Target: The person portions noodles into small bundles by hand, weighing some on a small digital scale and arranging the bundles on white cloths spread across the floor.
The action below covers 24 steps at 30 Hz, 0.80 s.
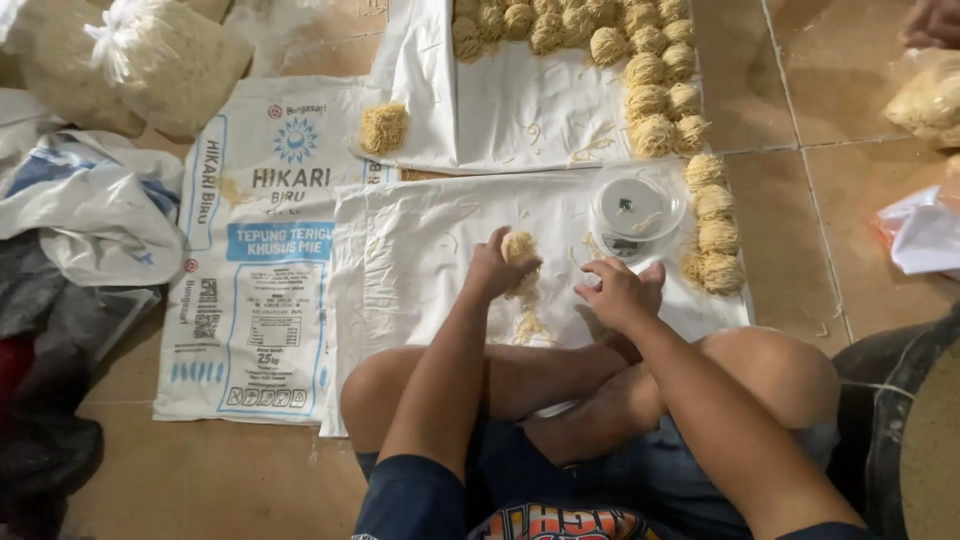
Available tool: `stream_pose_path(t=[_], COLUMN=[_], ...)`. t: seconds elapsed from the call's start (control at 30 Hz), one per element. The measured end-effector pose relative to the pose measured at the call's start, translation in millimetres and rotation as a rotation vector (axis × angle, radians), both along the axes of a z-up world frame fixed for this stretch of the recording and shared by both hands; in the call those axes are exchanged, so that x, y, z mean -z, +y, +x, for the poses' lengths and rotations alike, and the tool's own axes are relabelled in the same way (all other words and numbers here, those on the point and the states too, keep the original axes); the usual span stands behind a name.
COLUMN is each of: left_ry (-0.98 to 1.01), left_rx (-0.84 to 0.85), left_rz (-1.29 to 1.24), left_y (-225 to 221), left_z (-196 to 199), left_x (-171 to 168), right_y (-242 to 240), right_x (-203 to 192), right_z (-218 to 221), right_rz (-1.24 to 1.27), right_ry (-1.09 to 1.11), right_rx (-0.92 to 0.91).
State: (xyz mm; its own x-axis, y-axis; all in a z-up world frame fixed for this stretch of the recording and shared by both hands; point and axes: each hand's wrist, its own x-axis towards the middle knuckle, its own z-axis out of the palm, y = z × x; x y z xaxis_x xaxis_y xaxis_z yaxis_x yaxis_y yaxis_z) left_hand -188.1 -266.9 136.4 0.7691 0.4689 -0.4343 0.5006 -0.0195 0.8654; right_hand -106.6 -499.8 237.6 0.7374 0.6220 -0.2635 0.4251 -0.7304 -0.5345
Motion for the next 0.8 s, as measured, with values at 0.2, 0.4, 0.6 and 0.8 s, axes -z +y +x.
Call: stream_pose_path(t=[0.2, 0.4, 0.6, 0.8], left_ry=[0.347, 0.314, 0.406, 0.495], left_rx=[0.277, 0.430, 0.475, 0.474], left_rz=[0.677, 0.778, 0.770, 0.869], left_y=[-25, -48, -61, -56], left_z=[-16, -9, 11, 17], left_x=[1, -5, -28, -10], right_y=[-14, -9, -4, 2], right_x=[61, 33, -34, -39], right_z=[12, 6, -7, -1], right_rz=[-0.238, -0.282, -0.129, -0.285], right_ry=[-0.131, -0.150, 0.030, 0.019], right_rx=[-0.058, -0.090, -0.059, -0.134])
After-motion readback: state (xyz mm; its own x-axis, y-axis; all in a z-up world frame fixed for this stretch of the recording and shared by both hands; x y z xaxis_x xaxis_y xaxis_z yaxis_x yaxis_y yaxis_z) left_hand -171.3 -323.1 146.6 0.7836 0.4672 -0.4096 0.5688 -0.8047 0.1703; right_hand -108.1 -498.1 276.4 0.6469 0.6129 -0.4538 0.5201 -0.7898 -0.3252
